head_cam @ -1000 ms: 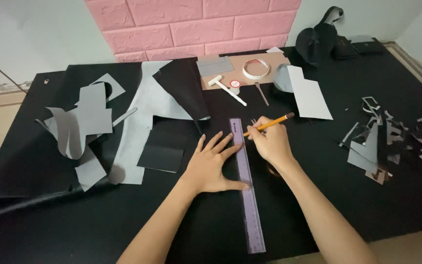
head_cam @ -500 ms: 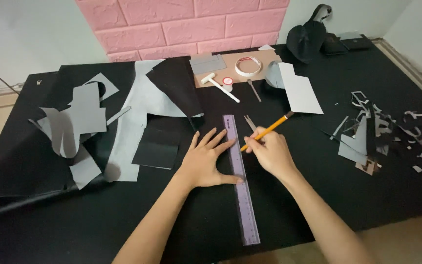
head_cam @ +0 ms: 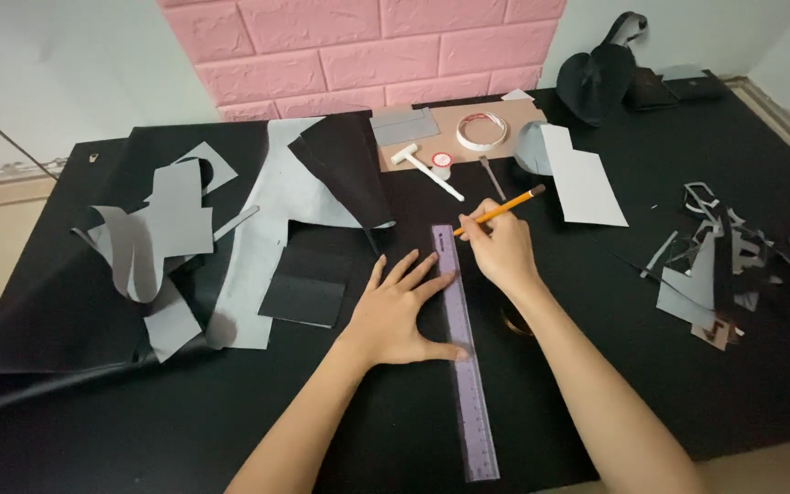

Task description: Measuring, marking, and cutting strips of leather on a workbench.

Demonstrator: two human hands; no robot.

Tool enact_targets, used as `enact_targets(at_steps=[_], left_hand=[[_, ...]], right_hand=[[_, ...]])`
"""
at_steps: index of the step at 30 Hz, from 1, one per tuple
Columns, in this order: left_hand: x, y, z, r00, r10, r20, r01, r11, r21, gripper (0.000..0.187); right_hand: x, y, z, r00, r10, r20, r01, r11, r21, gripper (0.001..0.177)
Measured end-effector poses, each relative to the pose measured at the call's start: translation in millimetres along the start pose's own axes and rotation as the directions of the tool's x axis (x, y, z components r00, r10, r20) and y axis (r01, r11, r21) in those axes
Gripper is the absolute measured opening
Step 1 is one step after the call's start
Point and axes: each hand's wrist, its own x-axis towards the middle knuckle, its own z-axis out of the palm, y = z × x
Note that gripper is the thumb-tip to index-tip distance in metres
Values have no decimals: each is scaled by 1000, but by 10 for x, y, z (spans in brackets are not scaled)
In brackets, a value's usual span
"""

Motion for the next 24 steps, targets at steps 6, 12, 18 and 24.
enact_targets(at_steps=[6, 12, 18, 24], left_hand=[[1, 5, 4, 1000, 6, -15, -7, 1000, -16, 108], [-4, 30, -29, 1000, -8, -4, 8, 999, -37, 108], [-8, 22, -14, 1000, 5, -9, -5, 999, -39, 107], [-5, 39, -21, 1000, -14, 5, 14, 1000, -5, 109]], right_hand=[[-2, 49, 78, 996, -77, -52, 76, 997, -13, 11], [-33, 97, 117, 977, -199, -73, 197, 980, -42, 9], [-92, 274, 142, 963, -249, -104, 237, 964, -119, 10], [-316, 264, 16, 971, -232, -58, 224, 968, -113, 17]])
